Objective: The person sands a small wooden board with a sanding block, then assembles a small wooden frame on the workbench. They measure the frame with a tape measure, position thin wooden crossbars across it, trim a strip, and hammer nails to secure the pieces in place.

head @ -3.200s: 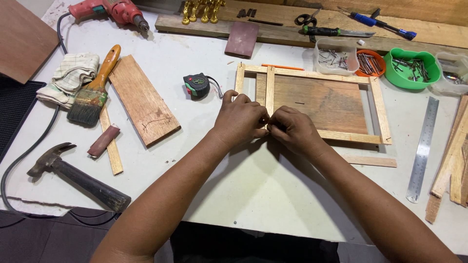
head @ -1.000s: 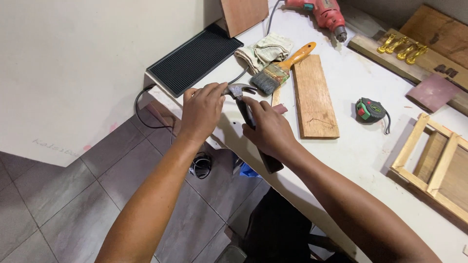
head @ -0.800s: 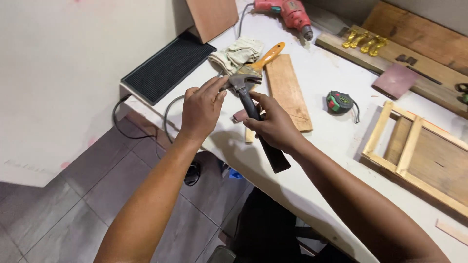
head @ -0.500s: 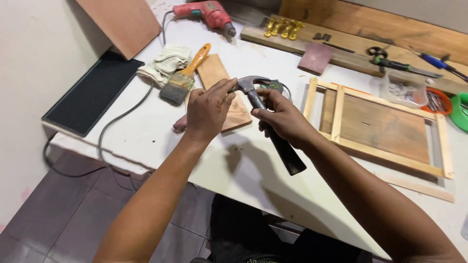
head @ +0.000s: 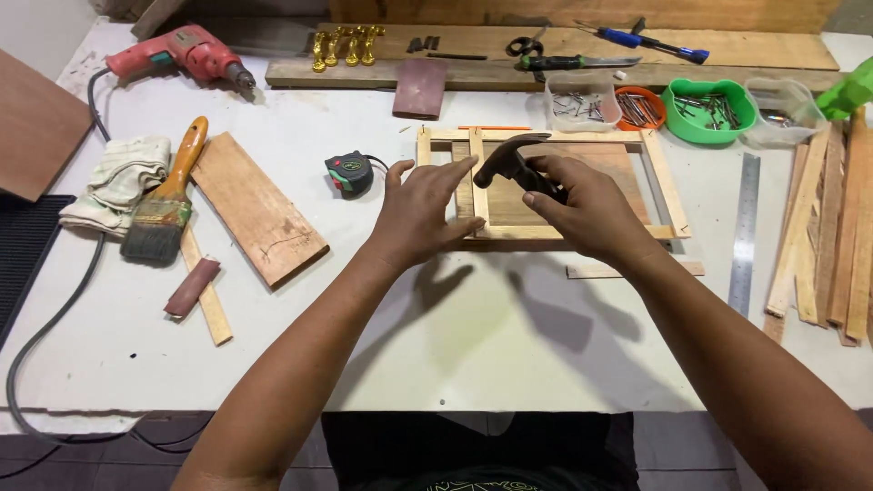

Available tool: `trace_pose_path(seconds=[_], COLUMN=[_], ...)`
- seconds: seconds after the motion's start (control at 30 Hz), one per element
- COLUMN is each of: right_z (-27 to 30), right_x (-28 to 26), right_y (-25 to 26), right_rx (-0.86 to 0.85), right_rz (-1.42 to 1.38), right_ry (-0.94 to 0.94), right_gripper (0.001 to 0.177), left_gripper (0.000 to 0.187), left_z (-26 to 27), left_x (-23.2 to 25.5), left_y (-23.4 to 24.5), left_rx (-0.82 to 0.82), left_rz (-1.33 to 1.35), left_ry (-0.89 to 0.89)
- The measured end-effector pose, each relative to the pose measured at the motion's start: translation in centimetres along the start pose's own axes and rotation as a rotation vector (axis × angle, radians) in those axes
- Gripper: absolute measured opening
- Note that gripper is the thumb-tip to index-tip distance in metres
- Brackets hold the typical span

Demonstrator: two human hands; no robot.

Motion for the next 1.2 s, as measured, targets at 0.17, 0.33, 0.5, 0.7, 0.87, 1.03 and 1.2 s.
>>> trace_pose_path(seconds=[0.17,0.33,0.5,0.7,0.87,1.03,1.2], right_z=[0.6,0.7,0.9,1.0,1.6,1.4,1.3], right_x=[1.2,1.5,0.8,1.1,1.7,1.3,2.1], right_y=[1.0,0.4,0.3,-0.1,0.3,-0.7,-0.1], right_rx=[-0.108,-0.136,-0.165,-0.153,-0.033,-0.144,-0.080], right_rz=[0.143,0.157,0.288,0.375,0.168,0.439,0.258], right_ry=[-0.053,0.057,0.070,0.164,0.230,0.144,0.194], right_gripper=[0.042,0.044,0.043,0.043,0.039,0.041,0.036], left_gripper=[0.088,0.069,0.059,0.064,0.067,0.057,0.058], left_z=[-1.2,-1.0,-0.9,-1.0,-0.9,-1.3,-1.5], left_x=[1.2,0.4,0.0,0.7,0.6,0.7,0.9], left_y=[-1.2,-2.7,-3.3,-2.3,-2.4,-2.2,-1.9], left_rx=[-0.309,-0.353,-0.321,-0.353,-0.340,-0.368,-0.391], left_rz=[-0.125,-0.172,-0.166,-0.135,-0.163,-0.184,-0.197], left_ry=[0.016,0.020,0.020,0.079,0.063,0.051,0.065])
Point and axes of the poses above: each hand's wrist, its own z-axis away from the middle knuckle, its own y-axis out of the back of the hand, x = y × z, the point moved 2 cm from there along -z, towards the middle knuckle, and after that the axes turned 10 degrees about -z, right-handed, at the moved point
